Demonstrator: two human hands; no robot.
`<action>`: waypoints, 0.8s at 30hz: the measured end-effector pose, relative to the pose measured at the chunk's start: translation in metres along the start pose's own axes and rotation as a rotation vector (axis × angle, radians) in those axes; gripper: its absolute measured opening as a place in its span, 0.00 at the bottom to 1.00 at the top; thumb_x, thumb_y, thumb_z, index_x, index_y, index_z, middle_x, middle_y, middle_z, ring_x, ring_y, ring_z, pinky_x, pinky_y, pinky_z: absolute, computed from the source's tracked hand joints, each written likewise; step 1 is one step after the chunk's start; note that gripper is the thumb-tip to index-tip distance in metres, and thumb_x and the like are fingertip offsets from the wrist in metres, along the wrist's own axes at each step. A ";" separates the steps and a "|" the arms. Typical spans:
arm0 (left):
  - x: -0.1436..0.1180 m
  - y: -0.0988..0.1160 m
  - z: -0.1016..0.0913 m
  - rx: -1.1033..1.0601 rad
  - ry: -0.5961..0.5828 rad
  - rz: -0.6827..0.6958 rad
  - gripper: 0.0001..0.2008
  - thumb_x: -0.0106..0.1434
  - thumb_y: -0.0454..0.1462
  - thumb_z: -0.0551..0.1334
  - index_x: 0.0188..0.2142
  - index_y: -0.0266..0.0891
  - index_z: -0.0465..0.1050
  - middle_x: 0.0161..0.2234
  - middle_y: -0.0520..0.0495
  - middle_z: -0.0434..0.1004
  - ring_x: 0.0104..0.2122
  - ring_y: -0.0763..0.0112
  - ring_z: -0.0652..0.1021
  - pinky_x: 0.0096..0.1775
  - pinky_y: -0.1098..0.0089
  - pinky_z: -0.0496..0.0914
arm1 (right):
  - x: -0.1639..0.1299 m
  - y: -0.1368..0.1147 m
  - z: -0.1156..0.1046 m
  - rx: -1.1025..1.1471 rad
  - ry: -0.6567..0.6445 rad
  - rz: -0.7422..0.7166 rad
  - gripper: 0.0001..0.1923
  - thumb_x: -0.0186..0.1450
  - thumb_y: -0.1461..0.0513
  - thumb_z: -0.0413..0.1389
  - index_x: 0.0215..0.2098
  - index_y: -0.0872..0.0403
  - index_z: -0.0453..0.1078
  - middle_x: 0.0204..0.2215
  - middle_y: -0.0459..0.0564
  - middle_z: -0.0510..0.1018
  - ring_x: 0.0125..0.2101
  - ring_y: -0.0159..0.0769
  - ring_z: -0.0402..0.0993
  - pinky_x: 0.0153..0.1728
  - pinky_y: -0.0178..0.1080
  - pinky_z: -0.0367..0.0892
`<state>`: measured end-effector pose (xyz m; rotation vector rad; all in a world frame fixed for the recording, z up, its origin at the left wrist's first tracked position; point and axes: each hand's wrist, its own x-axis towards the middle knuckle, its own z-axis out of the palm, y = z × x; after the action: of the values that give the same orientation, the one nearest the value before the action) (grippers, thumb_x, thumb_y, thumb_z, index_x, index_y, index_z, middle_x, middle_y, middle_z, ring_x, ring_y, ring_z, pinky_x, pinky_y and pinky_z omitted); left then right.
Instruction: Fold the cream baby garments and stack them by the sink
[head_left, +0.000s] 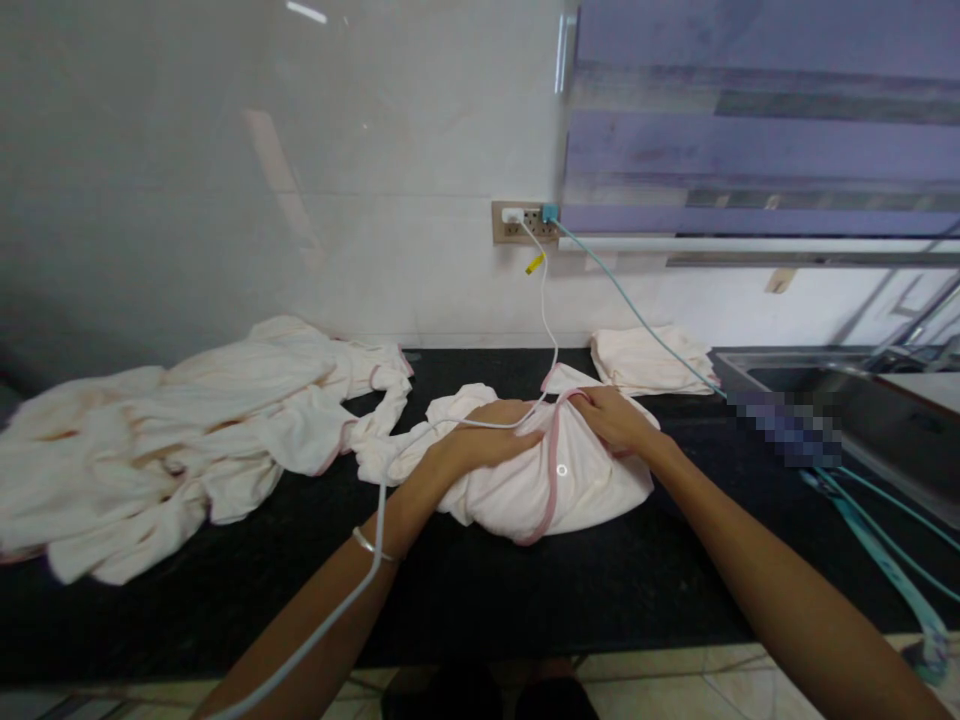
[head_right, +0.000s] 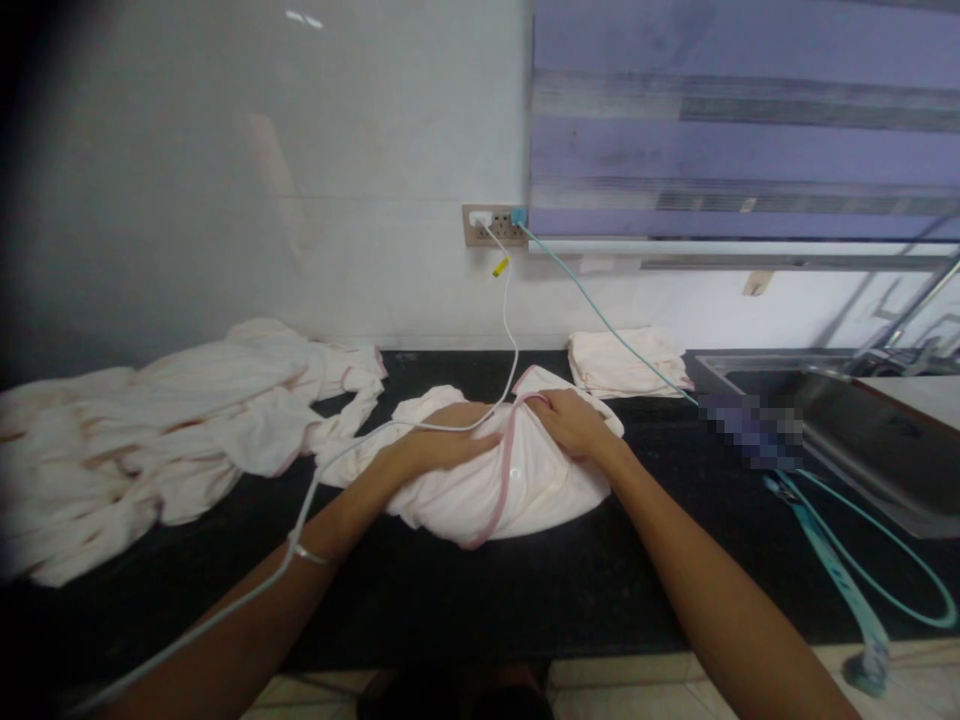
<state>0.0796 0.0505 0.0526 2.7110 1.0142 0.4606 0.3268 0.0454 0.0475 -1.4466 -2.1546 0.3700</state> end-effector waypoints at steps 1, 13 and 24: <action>0.000 -0.002 -0.001 0.007 -0.008 -0.026 0.19 0.70 0.44 0.55 0.55 0.42 0.74 0.52 0.42 0.79 0.51 0.55 0.78 0.55 0.62 0.68 | 0.000 0.000 0.000 0.004 -0.028 -0.005 0.25 0.75 0.51 0.44 0.27 0.54 0.71 0.28 0.50 0.79 0.30 0.35 0.70 0.31 0.36 0.55; -0.006 -0.014 -0.005 -0.428 -0.094 -0.048 0.12 0.55 0.32 0.58 0.39 0.38 0.75 0.38 0.47 0.78 0.41 0.62 0.76 0.49 0.64 0.70 | -0.005 0.004 -0.021 0.055 -0.500 -0.154 0.29 0.55 0.46 0.68 0.49 0.52 0.77 0.44 0.49 0.82 0.41 0.41 0.75 0.41 0.36 0.65; -0.005 -0.022 0.002 -0.002 0.110 -0.221 0.23 0.74 0.51 0.48 0.37 0.40 0.73 0.37 0.43 0.77 0.40 0.59 0.76 0.47 0.60 0.68 | 0.003 0.044 -0.016 -0.208 -0.043 0.197 0.14 0.58 0.69 0.56 0.42 0.58 0.77 0.38 0.57 0.80 0.39 0.43 0.76 0.39 0.38 0.67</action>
<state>0.0638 0.0633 0.0435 2.5550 1.3227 0.5740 0.3687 0.0649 0.0405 -1.7899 -2.1417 0.2538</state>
